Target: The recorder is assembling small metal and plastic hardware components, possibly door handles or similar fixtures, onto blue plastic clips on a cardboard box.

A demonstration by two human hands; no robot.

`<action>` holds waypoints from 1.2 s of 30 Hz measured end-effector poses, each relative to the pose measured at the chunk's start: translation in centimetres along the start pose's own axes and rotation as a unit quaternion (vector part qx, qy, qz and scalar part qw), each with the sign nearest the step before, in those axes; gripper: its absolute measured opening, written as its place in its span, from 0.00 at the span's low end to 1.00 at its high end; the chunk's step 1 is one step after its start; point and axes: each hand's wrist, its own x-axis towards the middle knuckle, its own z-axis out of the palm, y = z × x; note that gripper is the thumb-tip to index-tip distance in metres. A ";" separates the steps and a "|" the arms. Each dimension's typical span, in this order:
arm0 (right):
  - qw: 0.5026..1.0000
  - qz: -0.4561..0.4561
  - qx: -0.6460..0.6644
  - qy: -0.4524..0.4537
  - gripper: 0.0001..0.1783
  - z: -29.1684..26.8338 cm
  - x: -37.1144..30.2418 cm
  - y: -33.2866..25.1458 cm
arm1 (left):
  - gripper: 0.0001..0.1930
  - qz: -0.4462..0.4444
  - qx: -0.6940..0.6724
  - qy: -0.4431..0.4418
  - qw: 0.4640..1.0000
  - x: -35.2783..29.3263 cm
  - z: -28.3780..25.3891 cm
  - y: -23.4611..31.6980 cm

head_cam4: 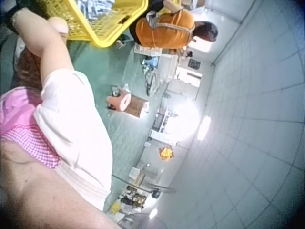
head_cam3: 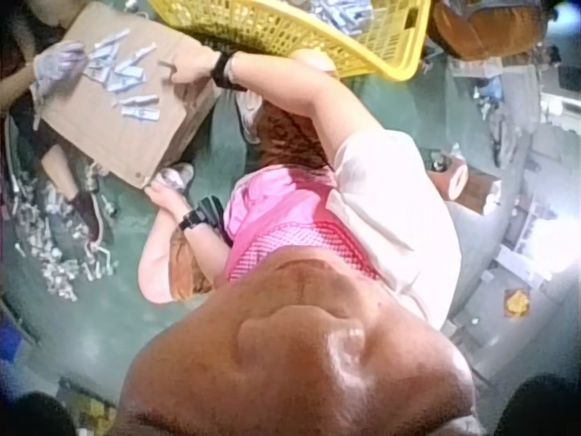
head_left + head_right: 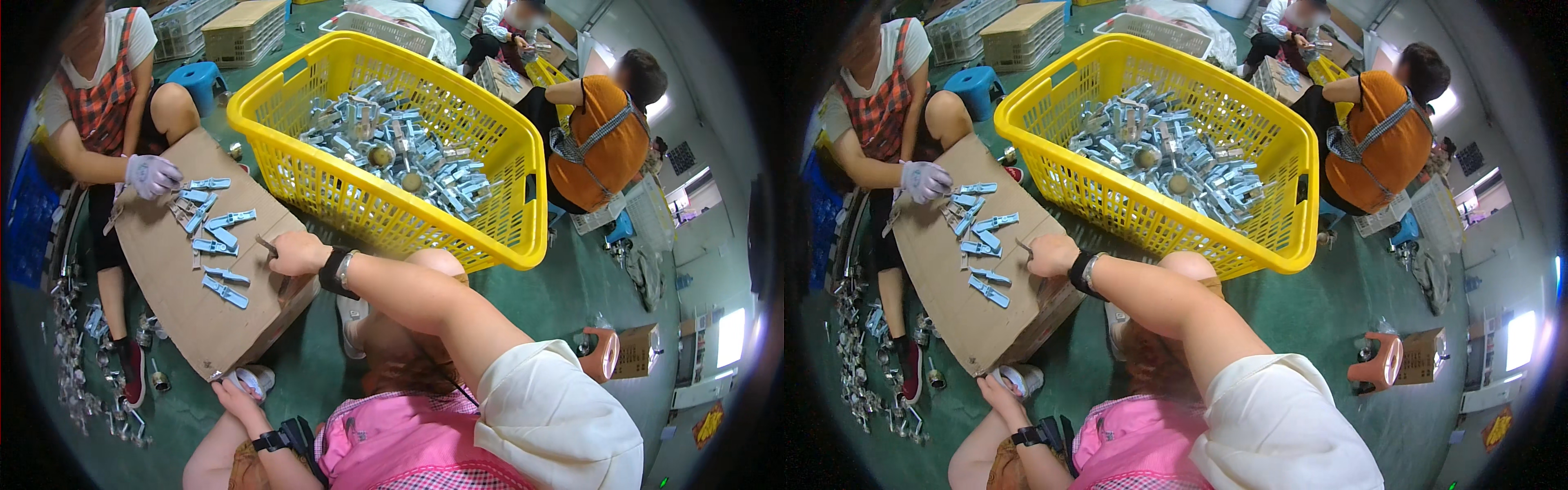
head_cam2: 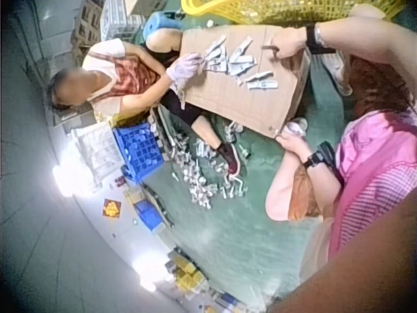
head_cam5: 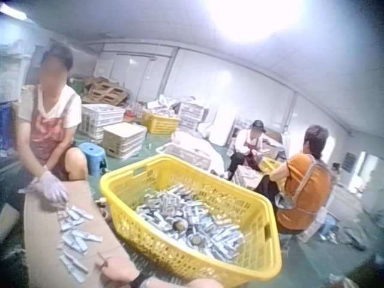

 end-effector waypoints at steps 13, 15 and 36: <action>1.000 0.002 0.015 -0.024 0.16 -0.1 -0.1 -0.2 | 0.07 0.003 0.012 -0.001 1.000 0.0 -0.2 -0.3; 1.000 0.000 0.017 -0.027 0.16 -0.1 -0.1 -0.1 | 0.09 -0.004 0.011 -0.002 1.000 0.1 -0.3 -0.3; 1.000 -0.010 0.009 -0.020 0.16 -0.1 0.1 0.0 | 0.12 -0.012 0.013 -0.003 1.000 0.2 -0.3 -0.4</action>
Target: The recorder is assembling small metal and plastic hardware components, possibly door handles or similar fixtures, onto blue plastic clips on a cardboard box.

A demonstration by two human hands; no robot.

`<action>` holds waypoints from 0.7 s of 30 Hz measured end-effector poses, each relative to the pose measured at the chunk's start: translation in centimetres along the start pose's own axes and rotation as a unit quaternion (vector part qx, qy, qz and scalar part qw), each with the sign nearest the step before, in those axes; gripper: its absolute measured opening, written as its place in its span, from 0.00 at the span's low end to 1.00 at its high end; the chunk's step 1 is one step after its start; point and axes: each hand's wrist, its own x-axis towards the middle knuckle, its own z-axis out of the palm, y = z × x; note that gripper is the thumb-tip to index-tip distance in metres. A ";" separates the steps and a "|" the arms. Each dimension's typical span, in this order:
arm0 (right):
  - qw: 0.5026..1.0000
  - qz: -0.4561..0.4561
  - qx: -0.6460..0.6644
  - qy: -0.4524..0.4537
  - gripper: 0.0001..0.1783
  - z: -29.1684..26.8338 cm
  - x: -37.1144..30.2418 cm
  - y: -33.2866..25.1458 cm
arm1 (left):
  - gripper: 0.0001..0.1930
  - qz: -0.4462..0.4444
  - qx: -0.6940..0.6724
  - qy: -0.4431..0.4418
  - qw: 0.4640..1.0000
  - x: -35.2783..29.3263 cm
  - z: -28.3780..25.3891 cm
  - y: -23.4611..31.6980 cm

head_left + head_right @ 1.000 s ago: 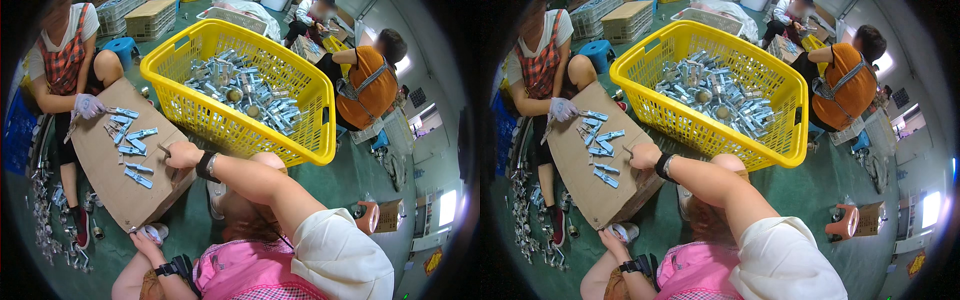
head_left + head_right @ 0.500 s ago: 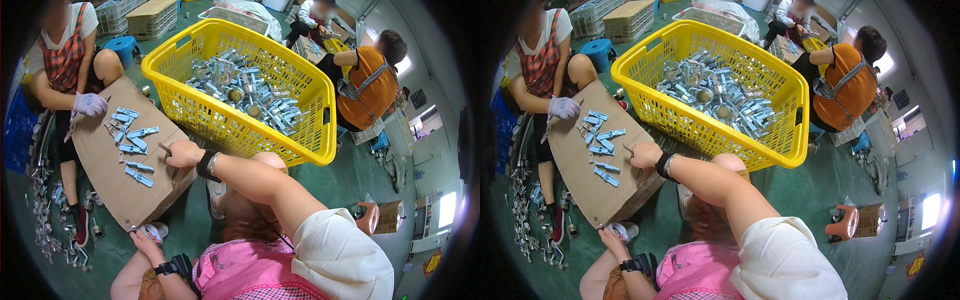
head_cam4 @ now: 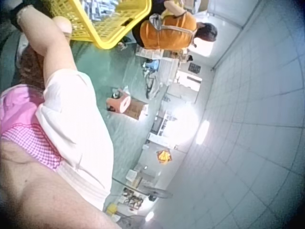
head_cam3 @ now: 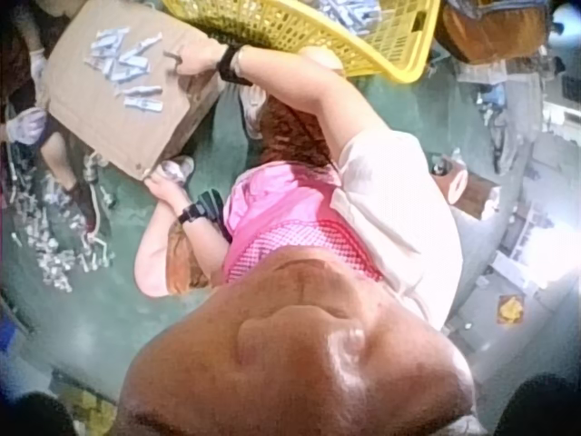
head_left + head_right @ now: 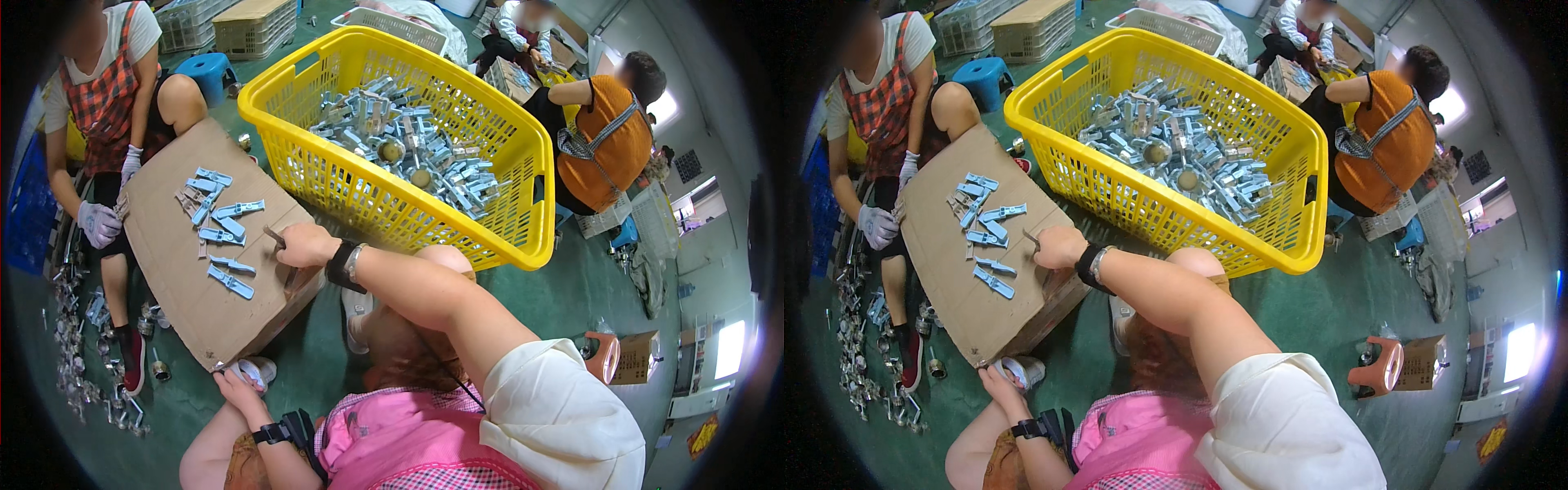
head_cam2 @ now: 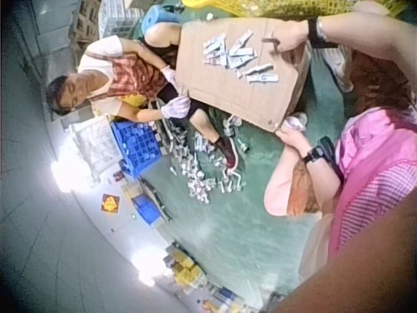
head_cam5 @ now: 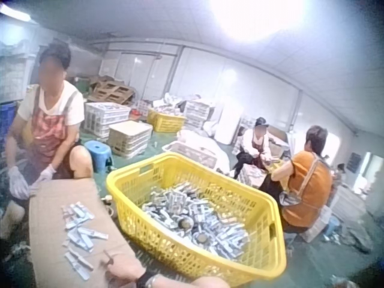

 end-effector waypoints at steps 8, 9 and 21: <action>1.000 0.010 0.000 -0.004 0.16 -0.1 -0.1 -0.2 | 0.14 -0.003 0.008 0.001 1.000 -0.7 0.2 0.7; 1.000 0.010 0.000 -0.005 0.16 -0.1 -0.1 -0.2 | 0.10 0.003 0.006 0.003 1.000 -0.8 0.3 0.8; 1.000 0.015 0.003 0.001 0.14 0.5 0.3 0.2 | 0.08 0.010 0.007 0.012 1.000 -0.8 0.5 0.9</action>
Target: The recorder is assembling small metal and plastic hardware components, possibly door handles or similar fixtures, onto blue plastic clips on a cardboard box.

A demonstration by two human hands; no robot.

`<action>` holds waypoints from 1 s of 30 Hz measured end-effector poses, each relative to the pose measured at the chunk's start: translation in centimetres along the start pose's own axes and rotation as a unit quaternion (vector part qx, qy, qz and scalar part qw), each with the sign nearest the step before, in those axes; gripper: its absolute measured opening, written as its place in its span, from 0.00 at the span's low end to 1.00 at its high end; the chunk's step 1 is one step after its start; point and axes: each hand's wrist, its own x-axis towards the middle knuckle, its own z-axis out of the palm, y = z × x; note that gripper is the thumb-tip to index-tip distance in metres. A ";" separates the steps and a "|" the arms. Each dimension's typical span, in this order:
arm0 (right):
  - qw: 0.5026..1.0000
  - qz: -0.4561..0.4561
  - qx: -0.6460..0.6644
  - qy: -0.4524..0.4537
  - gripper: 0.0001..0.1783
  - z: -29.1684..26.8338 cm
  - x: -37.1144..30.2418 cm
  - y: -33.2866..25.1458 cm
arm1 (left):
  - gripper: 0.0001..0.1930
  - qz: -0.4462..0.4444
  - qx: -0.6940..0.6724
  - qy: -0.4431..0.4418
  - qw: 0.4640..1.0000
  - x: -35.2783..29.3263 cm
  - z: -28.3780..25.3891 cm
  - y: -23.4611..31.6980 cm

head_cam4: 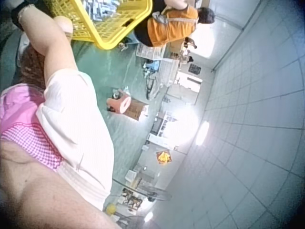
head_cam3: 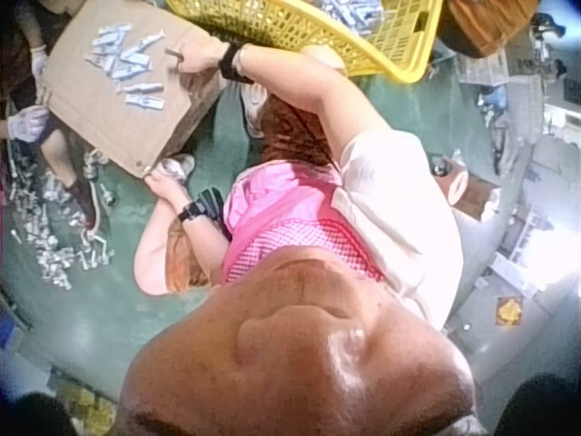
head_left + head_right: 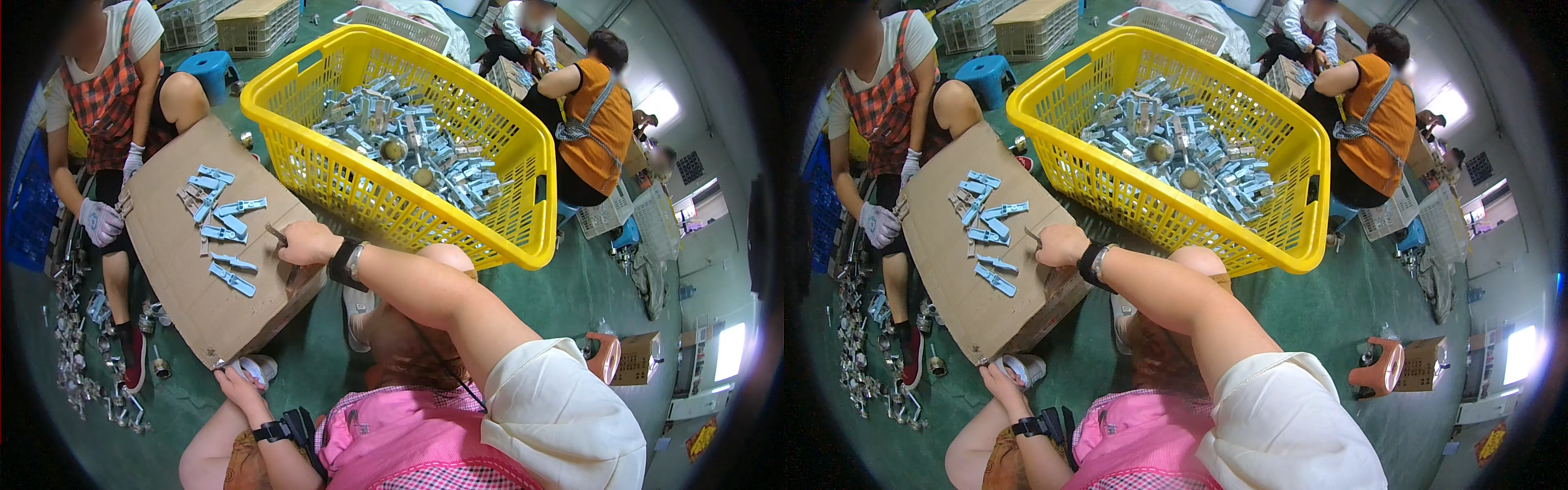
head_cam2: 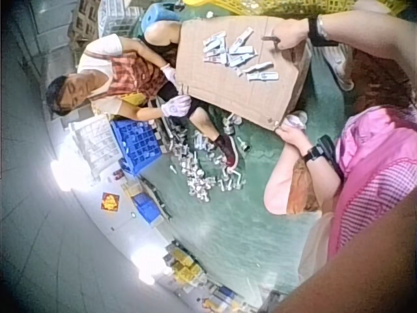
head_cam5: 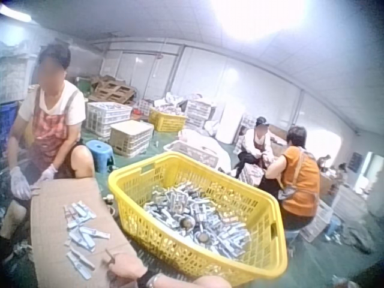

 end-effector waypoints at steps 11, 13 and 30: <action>1.000 -0.008 -0.004 0.001 0.16 -0.3 -0.3 -0.3 | 0.07 -0.001 -0.005 0.000 1.000 -0.2 0.1 0.3; 1.000 -0.005 0.002 -0.005 0.16 -0.5 -0.4 -0.4 | 0.07 0.004 -0.018 -0.002 1.000 -0.1 0.0 0.0; 1.000 0.000 -0.001 -0.012 0.17 -0.7 -0.5 -0.5 | 0.06 -0.005 -0.012 0.000 1.000 0.1 -0.1 -0.2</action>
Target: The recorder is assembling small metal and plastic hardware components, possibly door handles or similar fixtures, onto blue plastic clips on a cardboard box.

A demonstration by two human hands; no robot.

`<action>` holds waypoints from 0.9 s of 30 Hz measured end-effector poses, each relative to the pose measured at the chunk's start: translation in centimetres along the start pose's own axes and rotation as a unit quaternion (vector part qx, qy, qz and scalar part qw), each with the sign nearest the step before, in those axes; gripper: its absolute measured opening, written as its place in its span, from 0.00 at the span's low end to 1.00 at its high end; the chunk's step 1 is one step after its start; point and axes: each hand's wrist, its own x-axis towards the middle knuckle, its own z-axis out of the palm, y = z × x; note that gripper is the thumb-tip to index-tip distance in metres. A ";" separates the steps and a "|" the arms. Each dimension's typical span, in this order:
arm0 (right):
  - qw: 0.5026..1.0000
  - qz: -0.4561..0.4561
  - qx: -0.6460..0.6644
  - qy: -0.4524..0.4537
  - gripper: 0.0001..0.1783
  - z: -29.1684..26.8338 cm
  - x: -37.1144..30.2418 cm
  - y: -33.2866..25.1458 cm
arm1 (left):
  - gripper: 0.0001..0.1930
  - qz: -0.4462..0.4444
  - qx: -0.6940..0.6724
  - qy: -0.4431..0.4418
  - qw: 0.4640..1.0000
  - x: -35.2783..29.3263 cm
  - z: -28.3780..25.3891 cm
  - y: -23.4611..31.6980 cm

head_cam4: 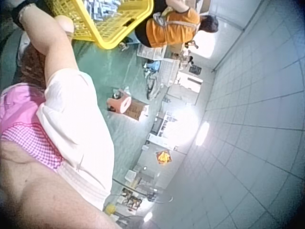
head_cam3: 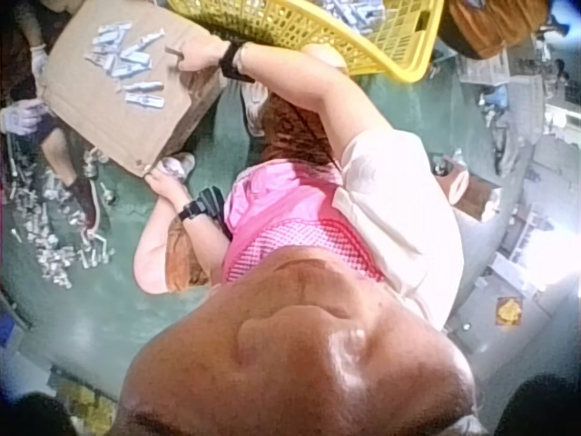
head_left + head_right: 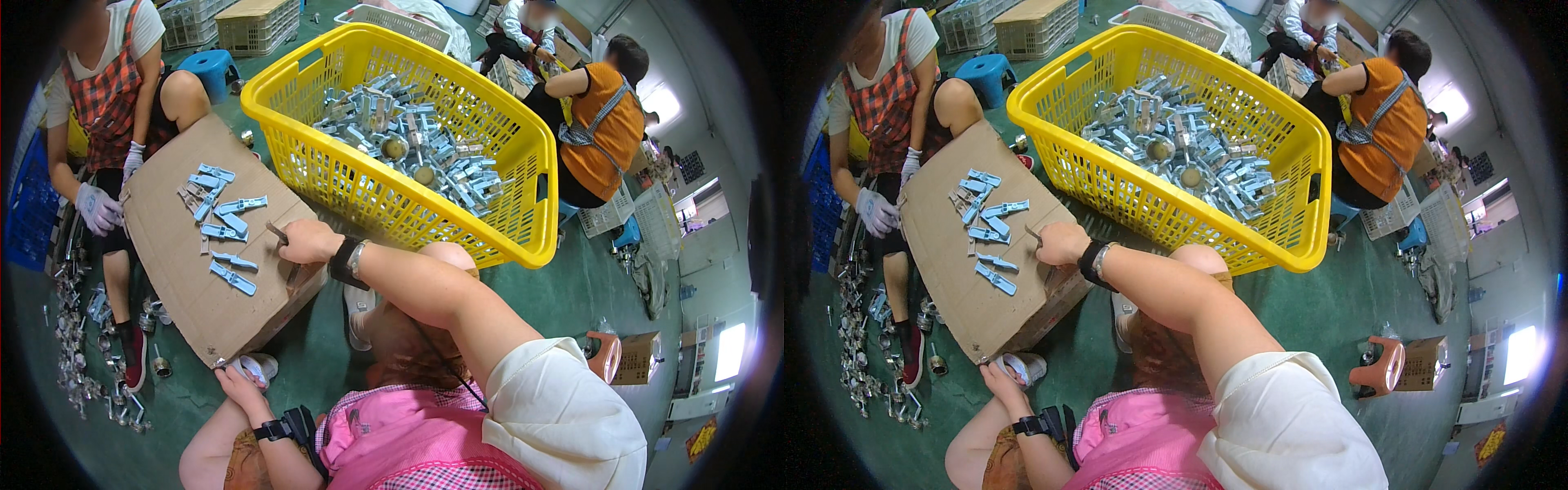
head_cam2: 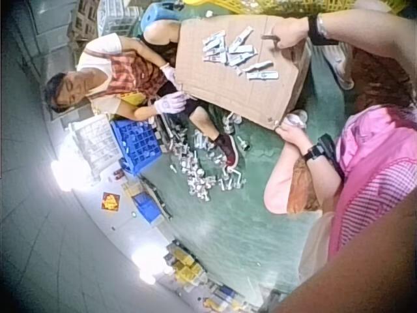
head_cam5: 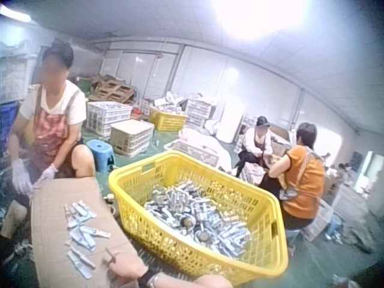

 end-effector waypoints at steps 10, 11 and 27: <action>1.000 -0.005 0.012 0.005 0.16 0.5 0.3 0.3 | 0.07 0.009 -0.013 -0.006 1.000 0.0 -0.1 -0.1; 1.000 -0.008 0.004 0.014 0.16 0.5 0.3 0.3 | 0.07 0.009 -0.013 -0.006 1.000 0.1 0.0 -0.1; 1.000 -0.004 0.004 0.009 0.16 0.3 0.2 0.4 | 0.07 0.008 -0.008 -0.007 1.000 0.0 0.2 0.0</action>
